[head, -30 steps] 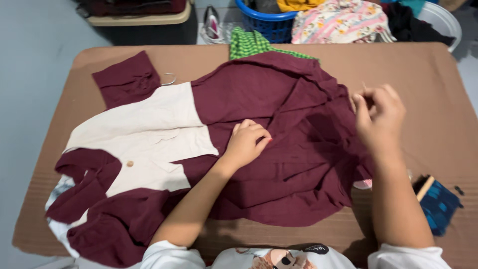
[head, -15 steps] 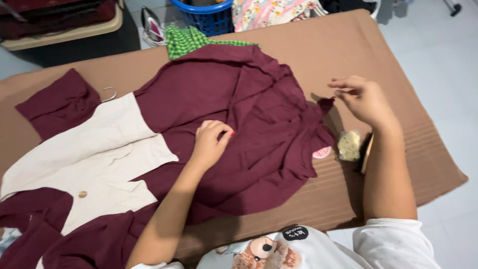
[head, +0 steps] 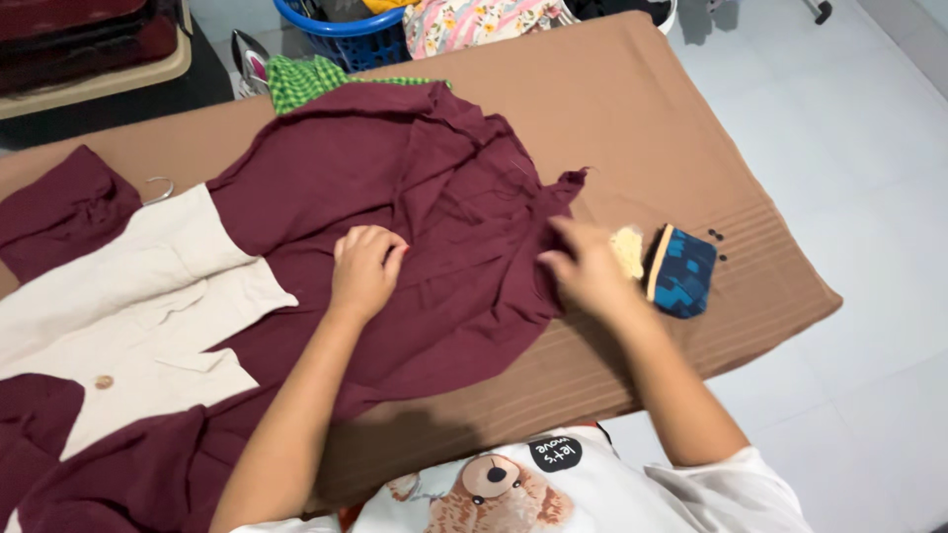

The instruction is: The person sews a button onto a maroon and white shirt using a needle and thread, then switches to a patterned white shirt and sews another button. The person uses a seam ripper to remove a thread and secures the button with multiple stitches.

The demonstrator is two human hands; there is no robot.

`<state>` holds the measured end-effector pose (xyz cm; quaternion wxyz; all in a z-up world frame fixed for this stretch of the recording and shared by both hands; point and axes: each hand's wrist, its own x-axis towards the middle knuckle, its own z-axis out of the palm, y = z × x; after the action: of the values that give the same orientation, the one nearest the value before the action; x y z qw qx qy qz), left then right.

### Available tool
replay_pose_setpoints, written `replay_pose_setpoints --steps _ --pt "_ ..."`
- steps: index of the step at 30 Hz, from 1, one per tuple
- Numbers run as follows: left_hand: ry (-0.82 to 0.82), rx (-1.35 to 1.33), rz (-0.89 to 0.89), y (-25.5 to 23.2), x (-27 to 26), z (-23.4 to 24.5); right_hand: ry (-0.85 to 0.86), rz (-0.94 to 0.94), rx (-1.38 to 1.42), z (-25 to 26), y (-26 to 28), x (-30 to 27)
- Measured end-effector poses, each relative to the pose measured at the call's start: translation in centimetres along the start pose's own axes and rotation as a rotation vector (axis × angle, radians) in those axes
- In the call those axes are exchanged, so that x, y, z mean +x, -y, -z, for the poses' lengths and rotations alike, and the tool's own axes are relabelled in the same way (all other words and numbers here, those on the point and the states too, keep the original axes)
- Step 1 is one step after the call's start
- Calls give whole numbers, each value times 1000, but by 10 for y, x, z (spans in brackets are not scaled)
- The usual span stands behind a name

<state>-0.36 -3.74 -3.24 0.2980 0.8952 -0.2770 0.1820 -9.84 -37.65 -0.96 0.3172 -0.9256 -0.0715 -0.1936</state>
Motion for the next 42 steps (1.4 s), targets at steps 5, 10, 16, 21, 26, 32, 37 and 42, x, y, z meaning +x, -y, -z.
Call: replay_pose_setpoints --steps 5,10,16,21,26,32,37,42 --pt "4 0 11 2 -2 -2 144 290 3 -37 43 -17" --pt "-11 -5 3 1 -2 0 381 349 94 -31 54 -14" --pt "-11 -21 12 3 -2 0 511 599 9 -3 57 -9" --pt "-31 -35 2 6 -2 -2 528 621 -144 10 64 9" --pt "-25 -81 41 14 -3 -6 121 748 -182 13 91 52" --pt "-41 -98 49 23 -1 -11 16 727 -114 -4 125 79" --pt "-89 -169 23 28 -5 -12 87 529 -3 -9 103 56" --pt "-168 -318 54 28 -3 -11 433 225 -142 -9 70 6"
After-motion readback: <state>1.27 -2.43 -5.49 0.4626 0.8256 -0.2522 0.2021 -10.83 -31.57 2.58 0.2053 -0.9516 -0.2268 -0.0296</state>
